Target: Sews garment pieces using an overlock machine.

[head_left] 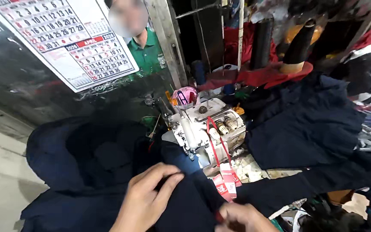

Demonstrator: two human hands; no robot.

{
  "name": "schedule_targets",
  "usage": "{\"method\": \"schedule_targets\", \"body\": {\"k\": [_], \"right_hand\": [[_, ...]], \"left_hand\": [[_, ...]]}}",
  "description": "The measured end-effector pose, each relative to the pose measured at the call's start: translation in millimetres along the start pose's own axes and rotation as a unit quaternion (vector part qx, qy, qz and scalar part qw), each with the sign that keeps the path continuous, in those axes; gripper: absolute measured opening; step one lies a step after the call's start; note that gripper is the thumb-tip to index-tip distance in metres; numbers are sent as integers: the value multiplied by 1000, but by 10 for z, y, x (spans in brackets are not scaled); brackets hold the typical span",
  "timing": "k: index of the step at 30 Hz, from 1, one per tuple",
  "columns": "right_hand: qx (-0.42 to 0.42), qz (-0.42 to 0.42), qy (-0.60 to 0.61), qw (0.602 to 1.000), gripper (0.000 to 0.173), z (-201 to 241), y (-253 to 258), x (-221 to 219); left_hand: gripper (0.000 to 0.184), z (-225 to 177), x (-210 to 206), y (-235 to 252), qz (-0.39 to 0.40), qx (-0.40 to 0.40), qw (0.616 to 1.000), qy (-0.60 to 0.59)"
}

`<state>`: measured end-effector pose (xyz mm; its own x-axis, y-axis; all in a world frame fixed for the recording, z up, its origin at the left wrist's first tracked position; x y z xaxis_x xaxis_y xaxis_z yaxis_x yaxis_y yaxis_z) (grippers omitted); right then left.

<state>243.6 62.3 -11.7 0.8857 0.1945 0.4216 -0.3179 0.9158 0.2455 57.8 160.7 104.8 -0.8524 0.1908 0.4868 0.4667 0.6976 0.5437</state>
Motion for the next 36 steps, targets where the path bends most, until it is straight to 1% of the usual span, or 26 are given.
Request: {"method": "schedule_targets", "body": {"k": [2, 3, 4, 5, 7, 10, 12, 13, 15, 17, 18, 22, 25, 26, 28, 30, 31, 34, 36], "right_hand": [[-94, -39, -42, 994, 20, -490, 88, -96], [-129, -44, -56, 989, 24, -645, 93, -124], [-144, -46, -63, 986, 28, -699, 91, -121], [-150, -44, -71, 985, 31, -700, 85, -108], [-155, -55, -117, 979, 35, -678, 99, -72], [-110, -152, -177, 966, 38, -643, 282, 46], [-87, -176, -181, 964, 42, -586, 457, 80], [-88, -164, -171, 968, 42, -582, 544, 70], [-119, -114, -114, 980, 42, -676, 673, 13], [-147, -72, -49, 985, 42, -755, 699, -35], [-146, -63, -31, 987, 40, -744, 690, -29], [-139, -54, 18, 989, 37, -702, 586, -16], [-143, -43, 27, 988, 39, -685, 563, -50], [-139, -45, 26, 989, 37, -682, 558, -56], [-130, -54, 22, 990, 34, -716, 558, -54], [-126, -59, 21, 990, 33, -729, 556, -37], [-127, -59, 24, 990, 34, -715, 552, -28], [-127, -53, 39, 990, 35, -685, 542, -35], [-136, -39, 43, 989, 35, -694, 523, -56]], "left_hand": [[20, 545, -253, 119, 15, -10, 996, 85], [22, 809, -358, 140, 28, -11, 993, 116], [24, 976, -422, 153, 38, -9, 990, 135], [25, 1042, -446, 156, 41, -8, 989, 141], [24, 1057, -449, 139, 44, -5, 990, 134], [20, 1042, -417, 159, 85, 25, 991, 102], [18, 991, -375, 177, 97, 36, 991, 86], [17, 972, -360, 179, 86, 31, 992, 88], [17, 1010, -374, 183, 52, 15, 994, 99], [17, 1083, -402, 179, 33, 4, 994, 104], [17, 1089, -398, 182, 33, 3, 994, 105], [17, 1048, -396, 150, 58, 27, 993, 102], [19, 1018, -393, 181, 64, 50, 988, 134], [19, 992, -401, 183, 59, 47, 985, 158], [19, 862, -442, 159, 44, 6, 976, 213], [17, 713, -537, 85, 33, -41, 970, 237], [17, 665, -598, 27, 31, -50, 968, 242], [26, 611, -714, -115, 24, -40, 960, 275], [36, 608, -743, -127, 39, -26, 950, 310]]}}
Point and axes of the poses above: each hand's wrist, its own y-axis towards the middle knuckle, its own x-axis out of the back of the hand, z = x × y, the point moved 8 cm from there along y, towards the middle knuckle, and after that the axes turned 15 degrees about -y, right-handed, at the moved point
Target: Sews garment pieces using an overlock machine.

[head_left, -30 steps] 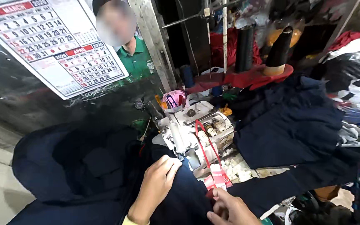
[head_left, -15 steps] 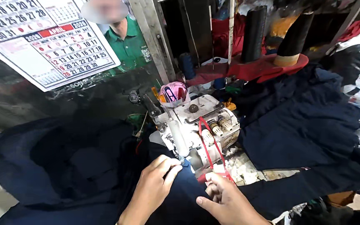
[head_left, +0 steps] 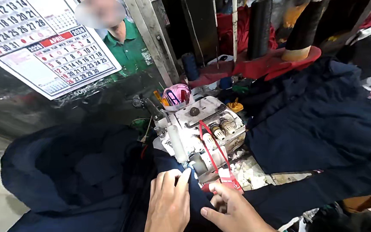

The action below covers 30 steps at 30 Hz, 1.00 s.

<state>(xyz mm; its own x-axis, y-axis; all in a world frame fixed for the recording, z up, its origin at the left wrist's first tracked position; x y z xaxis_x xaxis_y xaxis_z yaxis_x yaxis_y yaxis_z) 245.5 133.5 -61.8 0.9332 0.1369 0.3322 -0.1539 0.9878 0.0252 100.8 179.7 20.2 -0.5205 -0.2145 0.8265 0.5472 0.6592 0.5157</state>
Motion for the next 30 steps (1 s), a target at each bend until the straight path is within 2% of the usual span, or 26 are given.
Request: {"method": "schedule_targets", "body": {"k": [5, 7, 10, 13, 17, 20, 22, 24, 27, 30], "right_hand": [[0, 27, -2, 1000, 23, 4, 15, 17], [10, 14, -2, 1000, 22, 19, 86, 50], [-17, -2, -25, 1000, 23, -79, 193, 67], [7, -7, -54, 999, 24, -87, 133, 100], [2, 14, 34, 999, 17, -62, 24, 151], [-10, 22, 63, 998, 27, -8, 180, 74], [-9, 12, 47, 999, 35, 21, 315, 40], [2, 20, 51, 999, 36, 60, 361, 49], [44, 123, 73, 989, 25, 79, 206, 47], [72, 275, 81, 955, 19, 51, -22, -12]], "left_hand": [[46, 34, -1, -85, 67, 41, 997, -1], [45, 74, -5, -147, 51, 47, 997, -44], [42, 102, -61, -171, 13, 50, 997, -65], [40, 44, -21, -192, 24, 54, 996, -71], [34, -113, 77, -189, 43, 85, 992, -77], [41, -105, 24, -110, 28, 115, 992, -36], [37, -104, 181, -29, 25, 111, 992, -48], [31, -133, 447, 12, 21, 100, 989, -104], [22, -172, 643, -184, -13, 105, 965, -241], [19, -199, 469, -526, -33, 141, 932, -333]]}}
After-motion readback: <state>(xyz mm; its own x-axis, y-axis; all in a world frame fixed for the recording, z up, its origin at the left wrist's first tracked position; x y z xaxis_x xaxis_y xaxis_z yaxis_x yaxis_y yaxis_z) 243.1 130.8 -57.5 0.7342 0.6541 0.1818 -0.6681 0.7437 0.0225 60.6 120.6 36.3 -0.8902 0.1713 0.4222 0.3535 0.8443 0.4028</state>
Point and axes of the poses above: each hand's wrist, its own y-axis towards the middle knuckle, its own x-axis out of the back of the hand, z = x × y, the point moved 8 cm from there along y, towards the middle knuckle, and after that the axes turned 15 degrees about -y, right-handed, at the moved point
